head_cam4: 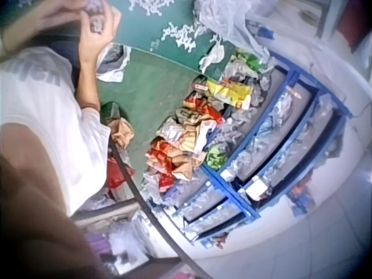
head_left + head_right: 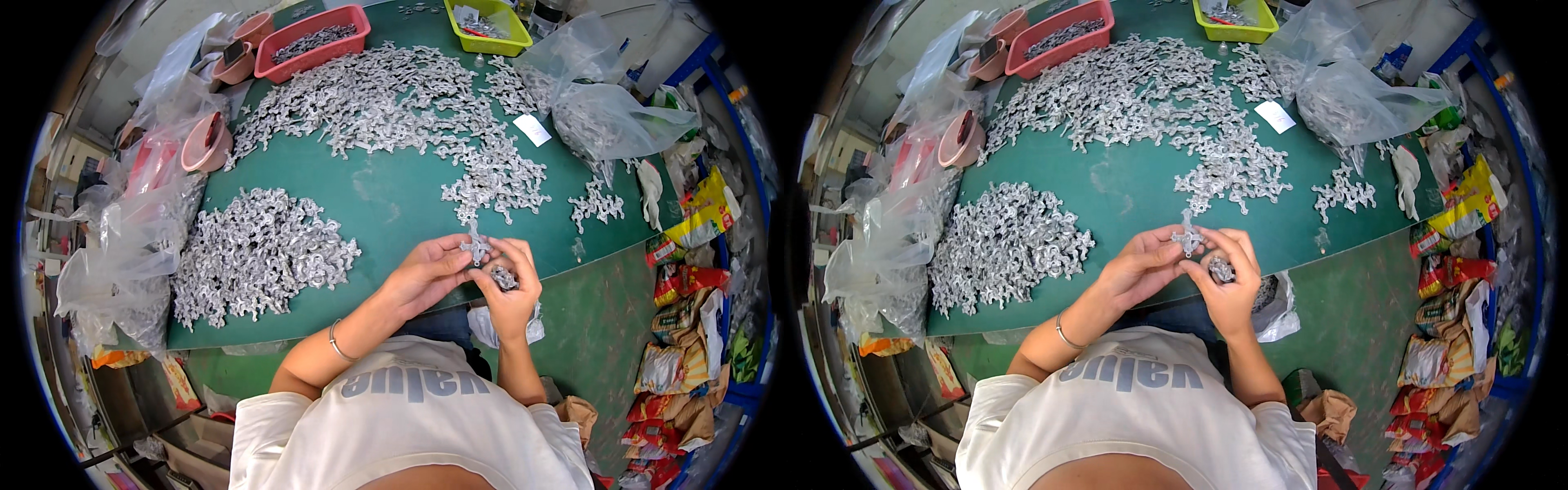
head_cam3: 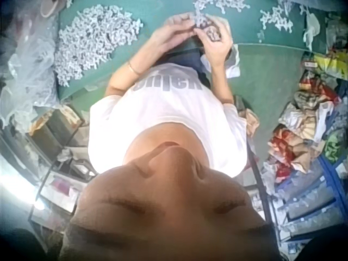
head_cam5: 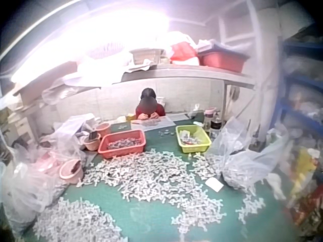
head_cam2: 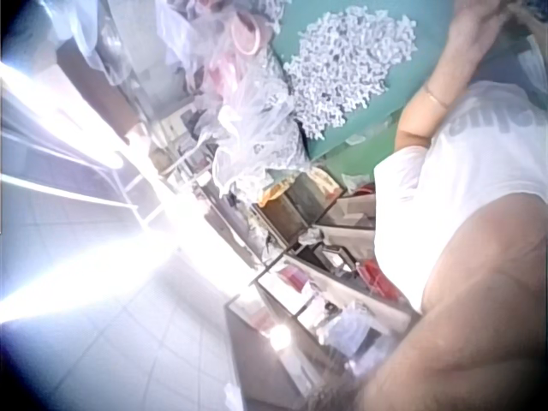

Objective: The person sits at a green table and assembles small, silver, metallic parts by hand. They pick up individual pieces from a large pile, connect them together, and place the finished assemblies into a plastic bag. The person occasionally reaches under the table to adjust the bag.

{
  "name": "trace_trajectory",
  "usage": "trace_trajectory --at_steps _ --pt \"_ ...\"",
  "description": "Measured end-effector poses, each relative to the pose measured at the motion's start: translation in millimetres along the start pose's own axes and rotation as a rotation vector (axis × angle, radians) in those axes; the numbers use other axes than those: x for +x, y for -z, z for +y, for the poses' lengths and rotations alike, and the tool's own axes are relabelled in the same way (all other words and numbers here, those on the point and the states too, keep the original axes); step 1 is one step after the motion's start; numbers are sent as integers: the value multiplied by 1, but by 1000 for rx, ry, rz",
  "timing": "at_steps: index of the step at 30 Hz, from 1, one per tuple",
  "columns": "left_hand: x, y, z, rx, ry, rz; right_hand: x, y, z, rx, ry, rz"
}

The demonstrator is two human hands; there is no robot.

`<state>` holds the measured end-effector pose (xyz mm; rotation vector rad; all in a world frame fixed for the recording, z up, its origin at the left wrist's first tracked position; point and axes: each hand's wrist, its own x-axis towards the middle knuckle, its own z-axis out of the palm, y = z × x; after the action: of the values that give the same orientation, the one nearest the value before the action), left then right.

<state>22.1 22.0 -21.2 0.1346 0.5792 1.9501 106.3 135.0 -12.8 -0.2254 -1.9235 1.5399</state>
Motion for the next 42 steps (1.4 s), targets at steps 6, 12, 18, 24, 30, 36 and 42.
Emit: trace_trajectory --at_steps 6,12,18,24,30,36,42 --pt "-8 -9 2 150 -44 2 -3 3 -5 -223 257 79" --pt "-14 -25 6 184 -140 -29 -8 5 -10 -237 326 130" --pt "-20 -21 11 291 -176 40 -9 6 -8 -180 378 116" --pt "-22 -24 11 456 -362 18 -11 8 -10 -48 200 129" --pt "-26 -32 11 419 -388 35 -10 8 -15 65 119 103" --pt "-30 -29 12 617 -348 142 -10 9 -12 372 -87 67" --pt "-32 -31 12 573 -270 197 -9 10 -15 588 -326 29"
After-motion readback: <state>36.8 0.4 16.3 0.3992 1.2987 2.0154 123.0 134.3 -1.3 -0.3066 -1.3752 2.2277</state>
